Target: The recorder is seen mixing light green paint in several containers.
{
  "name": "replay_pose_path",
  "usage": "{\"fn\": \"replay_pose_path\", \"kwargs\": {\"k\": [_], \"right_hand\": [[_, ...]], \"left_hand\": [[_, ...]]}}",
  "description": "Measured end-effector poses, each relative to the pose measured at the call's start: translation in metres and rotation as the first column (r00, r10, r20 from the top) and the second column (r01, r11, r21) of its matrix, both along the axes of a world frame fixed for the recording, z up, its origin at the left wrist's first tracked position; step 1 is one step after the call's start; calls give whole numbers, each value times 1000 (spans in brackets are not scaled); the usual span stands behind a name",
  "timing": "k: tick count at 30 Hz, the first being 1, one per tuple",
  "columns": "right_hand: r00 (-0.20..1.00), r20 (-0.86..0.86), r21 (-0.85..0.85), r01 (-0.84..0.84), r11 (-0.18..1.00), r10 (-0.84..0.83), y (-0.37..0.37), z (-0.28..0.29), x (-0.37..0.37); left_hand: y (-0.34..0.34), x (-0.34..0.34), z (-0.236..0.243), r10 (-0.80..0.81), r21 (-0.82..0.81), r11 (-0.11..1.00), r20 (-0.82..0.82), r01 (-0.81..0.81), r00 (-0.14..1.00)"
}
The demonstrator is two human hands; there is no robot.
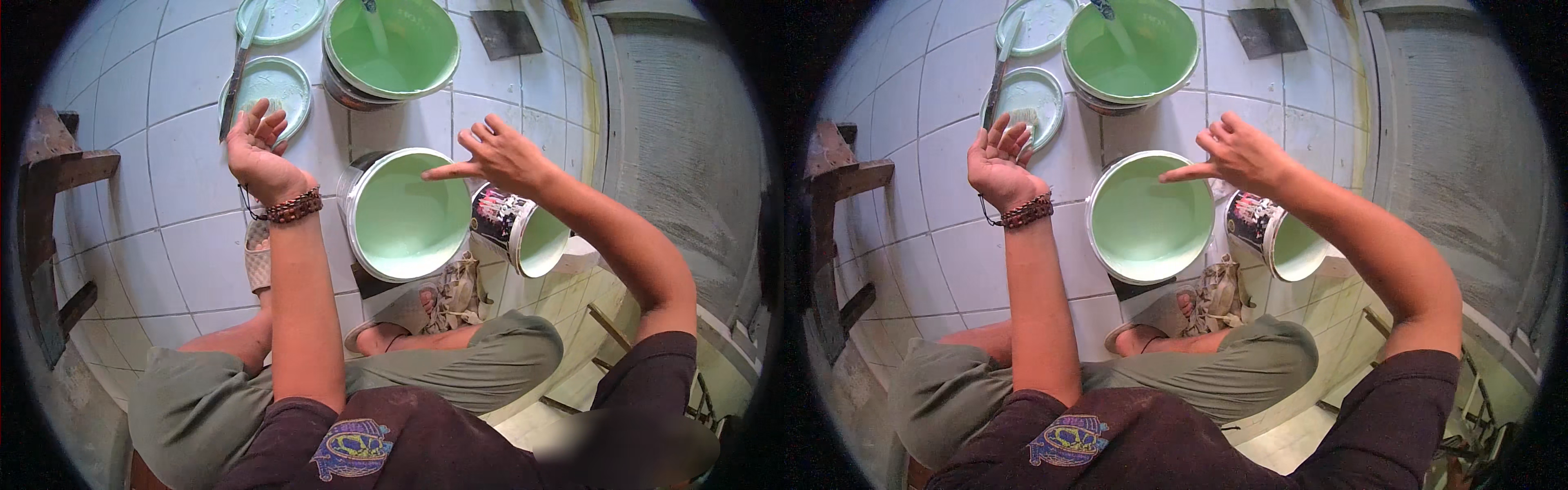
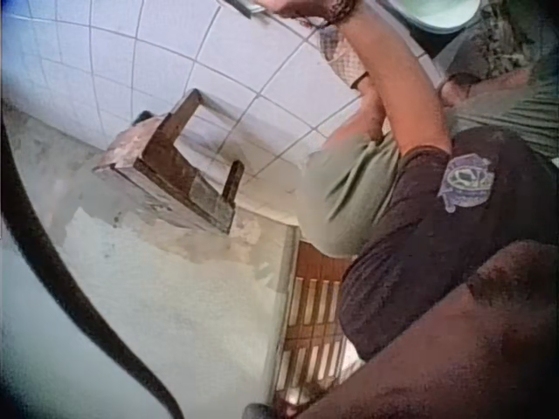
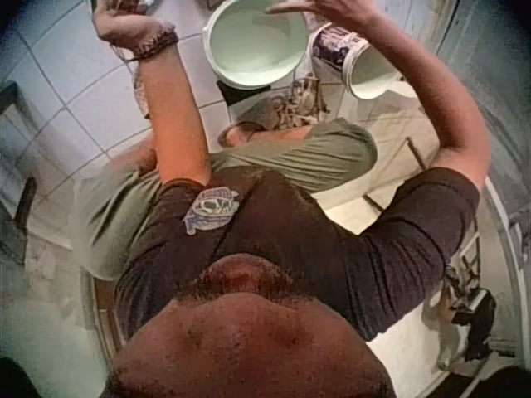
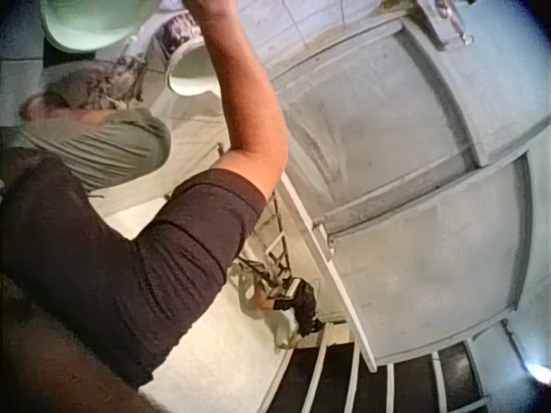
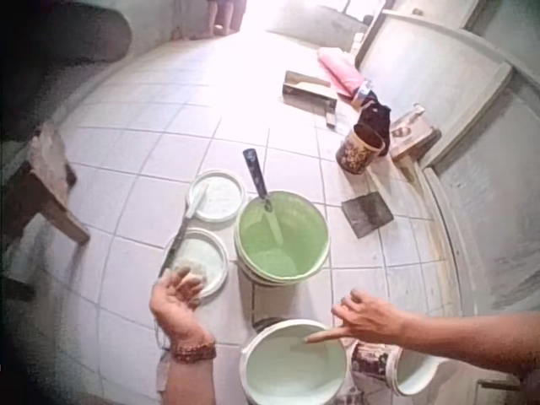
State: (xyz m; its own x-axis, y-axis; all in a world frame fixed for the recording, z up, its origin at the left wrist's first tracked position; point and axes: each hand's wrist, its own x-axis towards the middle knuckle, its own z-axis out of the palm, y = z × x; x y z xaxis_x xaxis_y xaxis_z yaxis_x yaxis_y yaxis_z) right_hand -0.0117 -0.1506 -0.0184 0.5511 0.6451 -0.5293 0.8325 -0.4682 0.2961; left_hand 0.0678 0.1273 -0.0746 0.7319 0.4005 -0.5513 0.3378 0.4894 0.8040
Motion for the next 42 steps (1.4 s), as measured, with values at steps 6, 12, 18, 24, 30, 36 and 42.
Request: {"fn": "replay_pose_path", "kwargs": {"k": [6, 12, 18, 24, 30, 36, 42], "right_hand": [[993, 114, -54, 23, 998, -16, -10, 7, -5], [979, 205, -136, 42, 990, -14, -17, 20, -23], [880, 161, 94, 436, 895, -446, 3, 69, -42], [-65, -650, 70, 987, -145, -757, 70, 81, -60], [-292, -606, 113, 889, -444, -740, 80, 24, -77], [-291, -621, 130, 877, -462, -728, 101, 20, -61], [-190, -675, 194, 886, -420, -713, 103, 17, -46]], "left_hand": [[-6, -7, 3, -29, 34, 999, -14, 30, 999], [-16, -7, 14, -47, 47, 998, 29, 46, 998], [-9, 1, 14, -30, 69, 997, 66, 25, 997], [-16, 24, 41, -20, -82, 996, 76, 26, 997], [-27, 40, 72, 3, -256, 965, 232, 58, 973], [-25, 51, 68, -8, -285, 956, 190, 63, 982], [-16, 58, 70, -11, -300, 952, 174, 64, 985]]}}
